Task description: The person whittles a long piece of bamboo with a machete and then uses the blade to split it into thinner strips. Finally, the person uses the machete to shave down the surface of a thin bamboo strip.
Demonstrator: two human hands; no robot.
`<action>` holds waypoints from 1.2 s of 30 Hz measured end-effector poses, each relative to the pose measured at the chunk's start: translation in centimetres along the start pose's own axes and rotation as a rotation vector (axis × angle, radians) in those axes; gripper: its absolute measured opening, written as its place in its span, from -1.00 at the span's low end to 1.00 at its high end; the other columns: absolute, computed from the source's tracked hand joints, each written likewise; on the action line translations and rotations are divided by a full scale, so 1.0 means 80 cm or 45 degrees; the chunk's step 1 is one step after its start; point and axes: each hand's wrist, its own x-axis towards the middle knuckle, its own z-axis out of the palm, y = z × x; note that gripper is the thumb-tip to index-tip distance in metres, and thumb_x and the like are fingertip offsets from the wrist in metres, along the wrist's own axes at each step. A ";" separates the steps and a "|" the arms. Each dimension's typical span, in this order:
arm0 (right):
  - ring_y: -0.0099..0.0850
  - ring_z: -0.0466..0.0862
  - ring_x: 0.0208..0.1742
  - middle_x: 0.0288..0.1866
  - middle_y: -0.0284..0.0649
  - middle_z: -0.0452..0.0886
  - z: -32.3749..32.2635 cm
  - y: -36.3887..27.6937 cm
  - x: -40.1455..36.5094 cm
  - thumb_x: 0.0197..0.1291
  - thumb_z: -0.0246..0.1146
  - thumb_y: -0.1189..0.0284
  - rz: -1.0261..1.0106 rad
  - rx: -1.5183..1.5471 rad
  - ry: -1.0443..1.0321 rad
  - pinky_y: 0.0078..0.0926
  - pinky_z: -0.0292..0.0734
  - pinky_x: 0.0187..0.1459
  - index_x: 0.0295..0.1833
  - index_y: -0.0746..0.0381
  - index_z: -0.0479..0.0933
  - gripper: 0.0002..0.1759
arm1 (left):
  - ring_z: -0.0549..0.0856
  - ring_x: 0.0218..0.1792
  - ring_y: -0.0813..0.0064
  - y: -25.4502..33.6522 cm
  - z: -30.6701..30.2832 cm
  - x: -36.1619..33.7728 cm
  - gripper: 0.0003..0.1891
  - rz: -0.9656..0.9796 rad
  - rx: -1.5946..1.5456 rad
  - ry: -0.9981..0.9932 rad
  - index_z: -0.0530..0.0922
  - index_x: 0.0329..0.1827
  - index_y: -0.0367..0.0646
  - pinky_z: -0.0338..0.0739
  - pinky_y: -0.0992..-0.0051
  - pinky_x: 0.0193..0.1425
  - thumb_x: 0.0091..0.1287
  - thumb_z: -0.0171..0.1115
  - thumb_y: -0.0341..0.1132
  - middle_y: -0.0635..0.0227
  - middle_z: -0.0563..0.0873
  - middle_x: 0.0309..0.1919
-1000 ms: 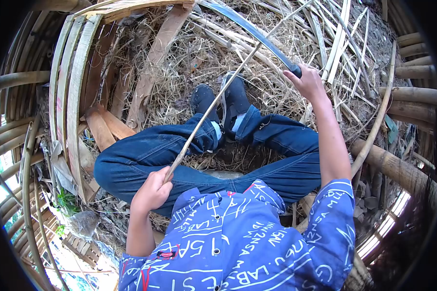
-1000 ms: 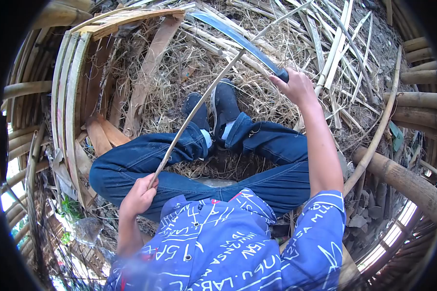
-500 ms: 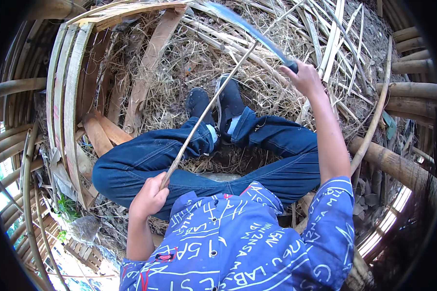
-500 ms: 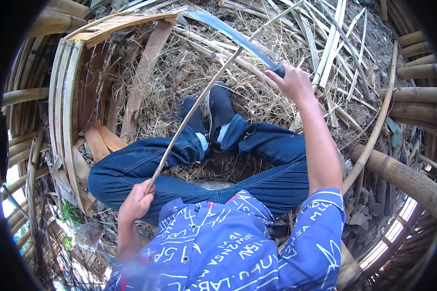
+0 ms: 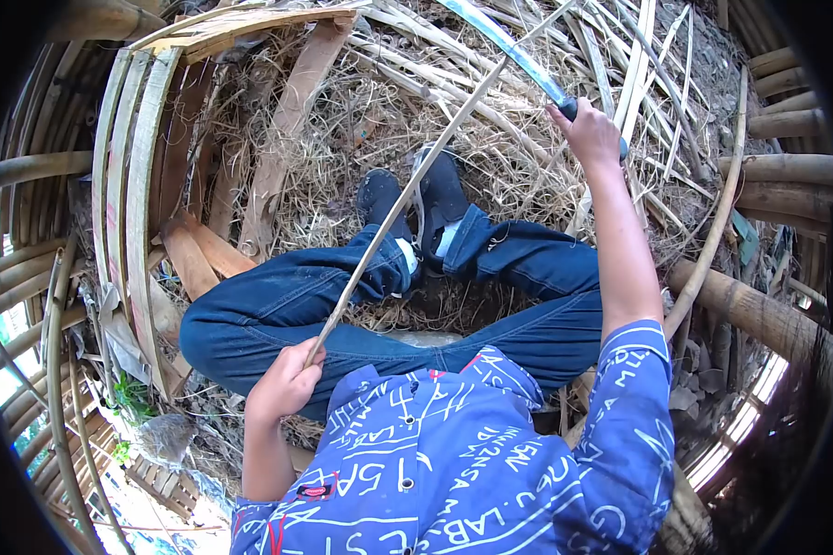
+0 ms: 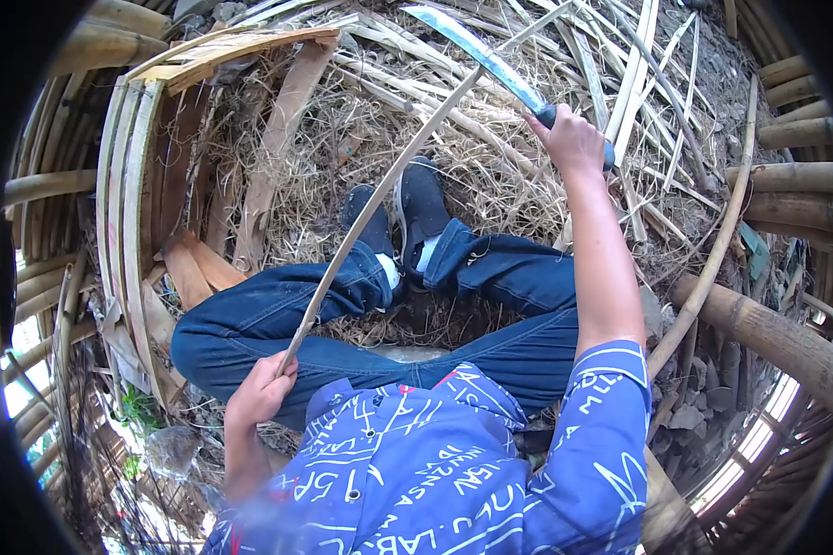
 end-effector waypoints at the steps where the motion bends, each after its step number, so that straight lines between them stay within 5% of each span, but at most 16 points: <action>1: -0.08 0.77 -0.33 -0.42 -0.03 0.72 0.001 0.001 -0.001 0.19 0.14 -0.31 -0.019 -0.023 0.035 -0.13 0.66 -0.32 -0.28 0.19 0.53 -0.30 | 0.34 -0.49 0.43 0.001 0.001 0.000 -0.88 -0.015 -0.044 -0.004 0.37 -0.30 -0.38 0.34 0.37 -0.37 0.13 -0.03 -0.51 0.23 0.38 -0.57; 7: -0.15 0.76 -0.45 -0.49 -0.10 0.70 -0.006 0.009 0.009 0.19 0.13 -0.32 -0.188 -0.106 0.189 -0.25 0.65 -0.47 -0.35 0.18 0.48 -0.31 | 0.31 -0.47 0.52 0.000 -0.003 -0.001 -0.92 -0.052 -0.078 -0.047 0.34 -0.33 -0.34 0.31 0.44 -0.38 0.14 -0.04 -0.51 0.34 0.34 -0.56; 9: -0.12 0.77 -0.35 -0.45 -0.04 0.71 -0.018 0.011 0.011 0.19 0.15 -0.31 -0.105 -0.108 0.040 -0.18 0.66 -0.33 -0.30 0.22 0.54 -0.29 | 0.30 -0.47 0.52 -0.001 -0.002 0.000 -0.92 -0.047 -0.079 -0.047 0.33 -0.33 -0.34 0.30 0.44 -0.38 0.14 -0.04 -0.51 0.34 0.34 -0.56; 12: -0.04 0.73 -0.17 -0.34 0.06 0.70 -0.022 0.021 0.021 0.19 0.19 -0.27 -0.085 0.441 -0.332 -0.13 0.55 -0.07 -0.18 0.31 0.66 -0.26 | 0.31 -0.47 0.51 -0.007 0.000 -0.001 -0.92 -0.092 -0.136 -0.030 0.33 -0.33 -0.33 0.30 0.43 -0.38 0.14 -0.04 -0.51 0.33 0.35 -0.56; 15: -0.02 0.72 -0.21 -0.30 0.06 0.71 -0.027 0.024 0.021 0.16 0.20 -0.30 0.031 0.563 -0.469 -0.13 0.55 -0.10 -0.22 0.32 0.66 -0.22 | 0.32 -0.47 0.52 -0.003 0.000 -0.002 -0.92 -0.019 -0.064 0.020 0.33 -0.33 -0.33 0.30 0.42 -0.39 0.14 -0.04 -0.50 0.32 0.36 -0.56; 19: -0.02 0.73 -0.15 -0.31 0.07 0.71 -0.021 0.012 0.016 0.15 0.16 -0.34 0.027 0.196 -0.223 -0.10 0.58 -0.05 -0.20 0.23 0.63 -0.24 | 0.32 -0.46 0.54 0.004 -0.003 -0.005 -0.93 -0.050 -0.044 -0.022 0.33 -0.34 -0.32 0.30 0.43 -0.39 0.14 -0.03 -0.50 0.34 0.37 -0.56; 24: -0.09 0.77 -0.30 -0.38 -0.04 0.72 0.001 0.006 0.010 0.16 0.13 -0.36 -0.055 -0.003 0.012 -0.09 0.67 -0.26 -0.21 0.20 0.54 -0.26 | 0.31 -0.46 0.56 -0.001 -0.007 -0.010 -0.94 -0.134 -0.119 -0.068 0.32 -0.37 -0.29 0.28 0.44 -0.39 0.13 -0.02 -0.50 0.38 0.35 -0.57; 35: -0.02 0.75 -0.28 -0.40 0.02 0.71 -0.004 0.052 -0.020 0.20 0.09 -0.35 0.151 0.311 -0.094 -0.06 0.61 -0.23 -0.20 0.22 0.63 -0.24 | 0.29 -0.49 0.66 -0.016 -0.010 -0.012 -0.98 -0.250 -0.385 -0.120 0.32 -0.38 -0.22 0.23 0.53 -0.44 0.14 -0.05 -0.51 0.50 0.33 -0.56; 36: -0.03 0.75 -0.30 -0.41 0.01 0.70 -0.007 0.044 -0.029 0.19 0.11 -0.35 0.112 0.464 -0.090 -0.07 0.60 -0.24 -0.21 0.22 0.64 -0.24 | 0.21 -0.61 0.75 -0.014 -0.008 -0.012 -0.87 -0.230 -0.464 -0.120 0.26 -0.39 -0.10 0.05 0.62 -0.61 0.04 -0.08 -0.54 0.58 0.28 -0.56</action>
